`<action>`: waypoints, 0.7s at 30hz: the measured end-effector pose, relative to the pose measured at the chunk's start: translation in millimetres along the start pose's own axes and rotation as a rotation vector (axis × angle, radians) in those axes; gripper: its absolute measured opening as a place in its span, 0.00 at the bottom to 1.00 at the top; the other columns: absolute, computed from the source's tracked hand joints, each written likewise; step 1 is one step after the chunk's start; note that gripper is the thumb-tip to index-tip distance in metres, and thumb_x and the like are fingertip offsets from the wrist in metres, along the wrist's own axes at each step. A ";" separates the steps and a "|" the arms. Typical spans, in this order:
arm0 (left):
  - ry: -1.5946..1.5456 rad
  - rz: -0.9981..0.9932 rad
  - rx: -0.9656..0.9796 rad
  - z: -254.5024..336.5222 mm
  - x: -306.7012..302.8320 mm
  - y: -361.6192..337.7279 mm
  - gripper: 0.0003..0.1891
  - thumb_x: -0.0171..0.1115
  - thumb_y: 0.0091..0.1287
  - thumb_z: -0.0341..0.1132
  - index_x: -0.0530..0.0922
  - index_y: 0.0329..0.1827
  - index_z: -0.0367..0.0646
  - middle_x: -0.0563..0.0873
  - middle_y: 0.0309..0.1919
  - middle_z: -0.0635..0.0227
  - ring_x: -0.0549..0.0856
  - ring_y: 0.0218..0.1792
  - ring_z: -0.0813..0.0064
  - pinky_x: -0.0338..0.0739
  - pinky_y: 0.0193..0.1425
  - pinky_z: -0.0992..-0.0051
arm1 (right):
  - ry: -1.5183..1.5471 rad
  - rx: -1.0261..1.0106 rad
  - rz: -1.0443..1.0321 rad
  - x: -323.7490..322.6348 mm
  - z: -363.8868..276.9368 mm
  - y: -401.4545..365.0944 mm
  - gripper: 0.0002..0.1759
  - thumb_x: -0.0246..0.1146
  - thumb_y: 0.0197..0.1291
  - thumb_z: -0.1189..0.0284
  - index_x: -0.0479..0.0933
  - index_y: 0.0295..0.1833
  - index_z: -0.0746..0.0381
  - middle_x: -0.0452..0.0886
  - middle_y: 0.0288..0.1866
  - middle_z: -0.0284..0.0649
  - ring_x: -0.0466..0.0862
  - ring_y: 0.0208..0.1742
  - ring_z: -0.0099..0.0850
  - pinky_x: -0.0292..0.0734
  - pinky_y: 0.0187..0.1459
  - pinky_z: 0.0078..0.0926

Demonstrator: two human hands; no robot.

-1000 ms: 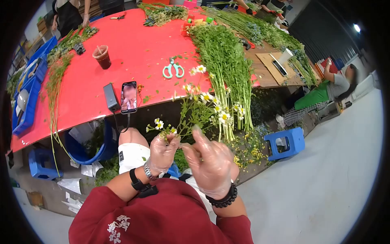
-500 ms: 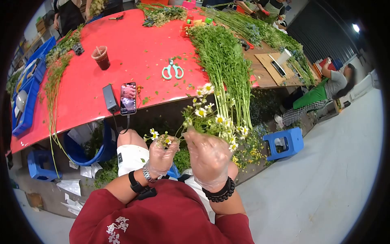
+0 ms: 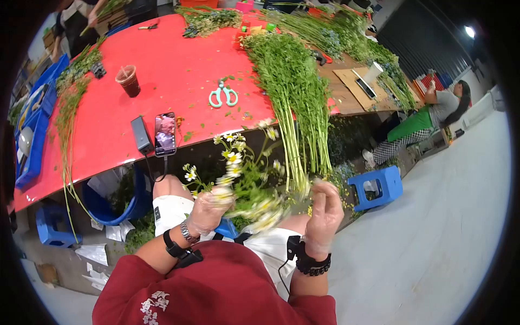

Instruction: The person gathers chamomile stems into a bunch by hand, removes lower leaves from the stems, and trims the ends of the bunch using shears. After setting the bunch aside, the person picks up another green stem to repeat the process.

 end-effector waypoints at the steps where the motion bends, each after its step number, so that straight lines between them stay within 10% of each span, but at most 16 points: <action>1: -0.081 -0.034 -0.032 2.0 1.7 -1.9 0.05 0.60 0.78 0.26 0.83 0.50 0.36 0.88 0.41 0.71 0.84 0.42 0.83 0.80 0.51 0.77 | 0.058 0.023 -0.106 0.3 0.2 1.5 0.09 0.60 0.77 0.74 0.82 0.49 0.69 0.86 0.50 0.41 0.83 0.49 0.29 0.78 0.55 0.27; 4: -0.116 -0.069 -0.152 -8.5 1.5 -6.5 0.08 0.62 0.75 0.22 0.82 0.53 0.35 0.89 0.44 0.69 0.85 0.47 0.81 0.82 0.55 0.76 | 0.268 0.307 -0.328 9.1 -15.0 -8.9 0.07 0.60 0.76 0.78 0.84 0.49 0.67 0.90 0.48 0.42 0.88 0.43 0.29 0.84 0.49 0.28; 7: 0.208 -0.180 -0.155 4.0 -2.1 -8.8 0.11 0.63 0.72 0.19 0.81 0.55 0.35 0.88 0.50 0.68 0.86 0.49 0.80 0.82 0.55 0.75 | 0.151 0.127 -0.681 20.9 -38.1 -5.0 0.06 0.64 0.73 0.78 0.85 0.47 0.69 0.89 0.43 0.44 0.90 0.43 0.32 0.84 0.43 0.28; 9: -0.417 -0.176 -0.110 -17.8 -2.3 -9.0 0.11 0.67 0.70 0.24 0.82 0.54 0.36 0.86 0.51 0.66 0.85 0.52 0.75 0.80 0.59 0.70 | -0.001 -0.054 -0.775 28.8 -46.7 0.6 0.05 0.68 0.69 0.79 0.85 0.48 0.69 0.88 0.40 0.45 0.90 0.41 0.35 0.83 0.42 0.30; 14: -0.029 -0.273 -0.098 -15.7 -14.1 -14.5 0.11 0.67 0.72 0.26 0.82 0.55 0.38 0.85 0.51 0.67 0.83 0.52 0.76 0.78 0.59 0.72 | -0.032 -0.280 -0.774 35.8 -49.7 2.7 0.16 0.70 0.66 0.80 0.84 0.59 0.65 0.89 0.45 0.44 0.88 0.41 0.36 0.82 0.41 0.30; 21: -0.137 -0.269 -0.326 6.0 -0.4 -12.3 0.13 0.65 0.76 0.31 0.81 0.60 0.36 0.87 0.56 0.66 0.85 0.54 0.79 0.82 0.59 0.73 | 0.335 -0.033 -0.803 38.7 -43.6 -9.7 0.33 0.72 0.65 0.79 0.73 0.75 0.64 0.88 0.52 0.43 0.86 0.42 0.30 0.82 0.44 0.28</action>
Point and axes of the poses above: each hand's wrist, its own y-axis towards the middle knuckle, its own x-axis out of the palm, z = x × y, the point moved 1 cm from there along y, towards the middle knuckle
